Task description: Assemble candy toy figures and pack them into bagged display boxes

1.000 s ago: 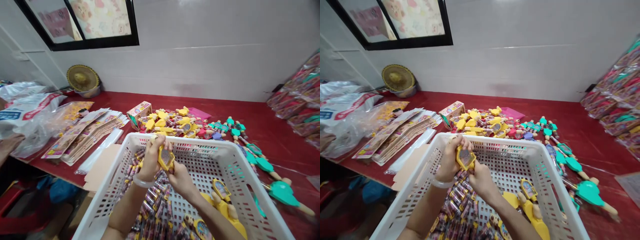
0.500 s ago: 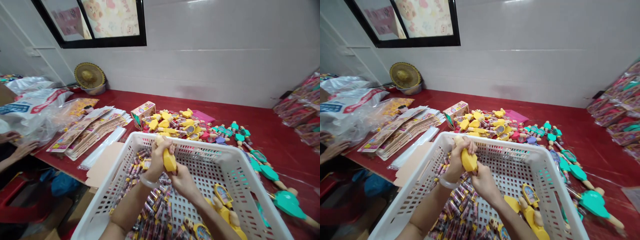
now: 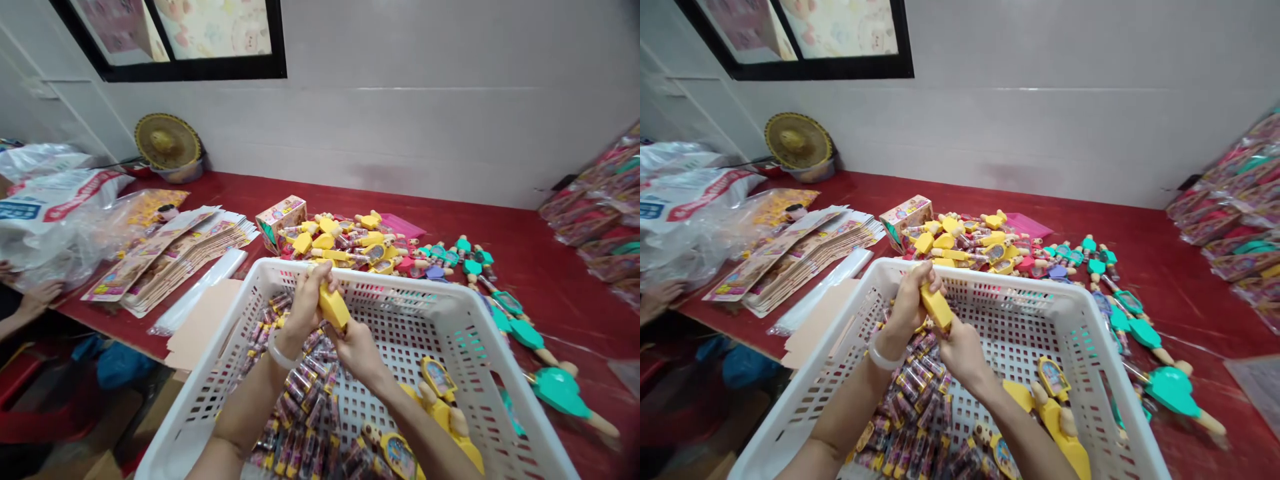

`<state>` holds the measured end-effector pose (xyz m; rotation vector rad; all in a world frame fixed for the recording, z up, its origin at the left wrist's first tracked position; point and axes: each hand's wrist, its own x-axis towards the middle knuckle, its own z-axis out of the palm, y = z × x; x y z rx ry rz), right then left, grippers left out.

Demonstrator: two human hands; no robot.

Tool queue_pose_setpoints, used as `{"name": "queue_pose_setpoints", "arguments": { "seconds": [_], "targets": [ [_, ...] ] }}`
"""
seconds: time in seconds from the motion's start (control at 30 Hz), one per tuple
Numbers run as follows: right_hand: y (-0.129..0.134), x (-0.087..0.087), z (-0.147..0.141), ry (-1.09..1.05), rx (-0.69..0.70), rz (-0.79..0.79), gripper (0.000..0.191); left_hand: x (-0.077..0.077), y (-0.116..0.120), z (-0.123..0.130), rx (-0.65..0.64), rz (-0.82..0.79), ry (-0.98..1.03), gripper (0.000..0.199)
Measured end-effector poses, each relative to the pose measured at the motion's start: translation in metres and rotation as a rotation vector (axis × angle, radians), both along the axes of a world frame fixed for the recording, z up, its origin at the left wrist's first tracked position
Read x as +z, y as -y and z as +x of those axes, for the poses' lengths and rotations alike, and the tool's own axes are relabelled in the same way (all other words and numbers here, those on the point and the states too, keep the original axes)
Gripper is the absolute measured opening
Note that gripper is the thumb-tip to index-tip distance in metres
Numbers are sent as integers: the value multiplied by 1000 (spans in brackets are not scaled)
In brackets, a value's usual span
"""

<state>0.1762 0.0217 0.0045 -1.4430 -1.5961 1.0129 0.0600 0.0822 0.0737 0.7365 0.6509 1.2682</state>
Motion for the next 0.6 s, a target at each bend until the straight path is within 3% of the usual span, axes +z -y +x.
{"name": "queue_pose_setpoints", "arguments": {
  "seconds": [0.13,0.2,0.23,0.3,0.37,0.47,0.53,0.6],
  "targets": [
    [11,-6,-13,-593,450,-456,38,-4,-2,-7,-286,28,147,43],
    [4,-6,-13,-726,516,-572,42,-7,-9,-10,-255,13,134,37],
    [-4,-5,-10,-740,477,-555,42,-9,-14,-10,-167,11,81,31],
    [-32,1,-1,-714,290,-430,41,-13,-25,-14,107,27,-62,29],
    [-67,10,12,-675,68,-290,40,-12,-35,-22,354,60,-167,44],
    [-103,32,32,-545,-146,-143,44,-3,-43,-44,460,114,-187,51],
    [-97,54,38,-390,-211,69,54,7,-43,-59,502,171,-163,52],
    [-65,85,38,-267,-219,383,61,16,-39,-70,561,227,-155,52]
  ]
}}
